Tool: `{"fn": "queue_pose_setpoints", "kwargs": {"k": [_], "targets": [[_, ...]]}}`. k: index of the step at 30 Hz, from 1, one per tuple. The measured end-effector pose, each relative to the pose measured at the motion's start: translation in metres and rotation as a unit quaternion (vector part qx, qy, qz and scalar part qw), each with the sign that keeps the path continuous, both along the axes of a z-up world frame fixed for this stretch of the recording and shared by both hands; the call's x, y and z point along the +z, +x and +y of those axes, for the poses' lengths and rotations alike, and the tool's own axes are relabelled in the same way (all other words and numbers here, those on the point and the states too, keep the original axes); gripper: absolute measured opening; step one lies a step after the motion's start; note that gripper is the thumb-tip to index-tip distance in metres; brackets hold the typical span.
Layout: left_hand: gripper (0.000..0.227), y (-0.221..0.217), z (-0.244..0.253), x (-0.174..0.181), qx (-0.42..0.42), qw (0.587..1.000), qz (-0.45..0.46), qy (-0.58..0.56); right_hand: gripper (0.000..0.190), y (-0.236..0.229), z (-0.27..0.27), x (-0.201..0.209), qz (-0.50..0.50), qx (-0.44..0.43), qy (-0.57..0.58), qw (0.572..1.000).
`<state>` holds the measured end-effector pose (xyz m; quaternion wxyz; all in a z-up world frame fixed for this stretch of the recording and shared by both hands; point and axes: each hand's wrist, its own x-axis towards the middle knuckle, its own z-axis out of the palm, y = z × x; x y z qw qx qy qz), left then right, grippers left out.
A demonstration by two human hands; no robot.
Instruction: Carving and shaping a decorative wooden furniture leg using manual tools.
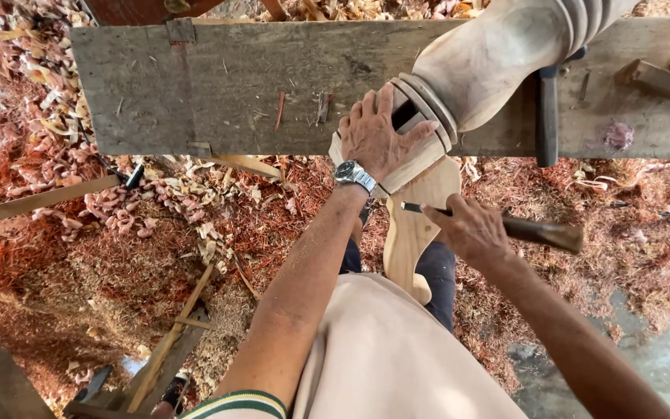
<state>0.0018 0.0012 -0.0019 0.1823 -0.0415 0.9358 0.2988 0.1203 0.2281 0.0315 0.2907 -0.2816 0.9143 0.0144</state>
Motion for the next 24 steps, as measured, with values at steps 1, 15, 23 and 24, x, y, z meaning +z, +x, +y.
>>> {"fn": "queue_pose_setpoints", "kwargs": {"k": [1,15,23,24], "targets": [[0.119,-0.001,0.001,0.0,0.001,1.0,-0.001,-0.002,0.051,-0.01,-0.001,0.0,-0.004,0.037,-0.007,0.999],[0.121,0.0,0.002,-0.006,0.01,1.0,-0.004,0.004,0.052,-0.06,-0.01,-0.005,0.056,0.214,-0.06,0.973],[0.118,0.0,0.003,-0.006,0.015,1.0,-0.002,0.001,0.045,-0.068,-0.013,-0.004,0.072,0.23,-0.066,0.968],[0.118,0.0,0.004,-0.006,0.016,1.0,-0.003,0.0,0.044,-0.068,-0.013,-0.004,0.077,0.236,-0.063,0.967]]}}
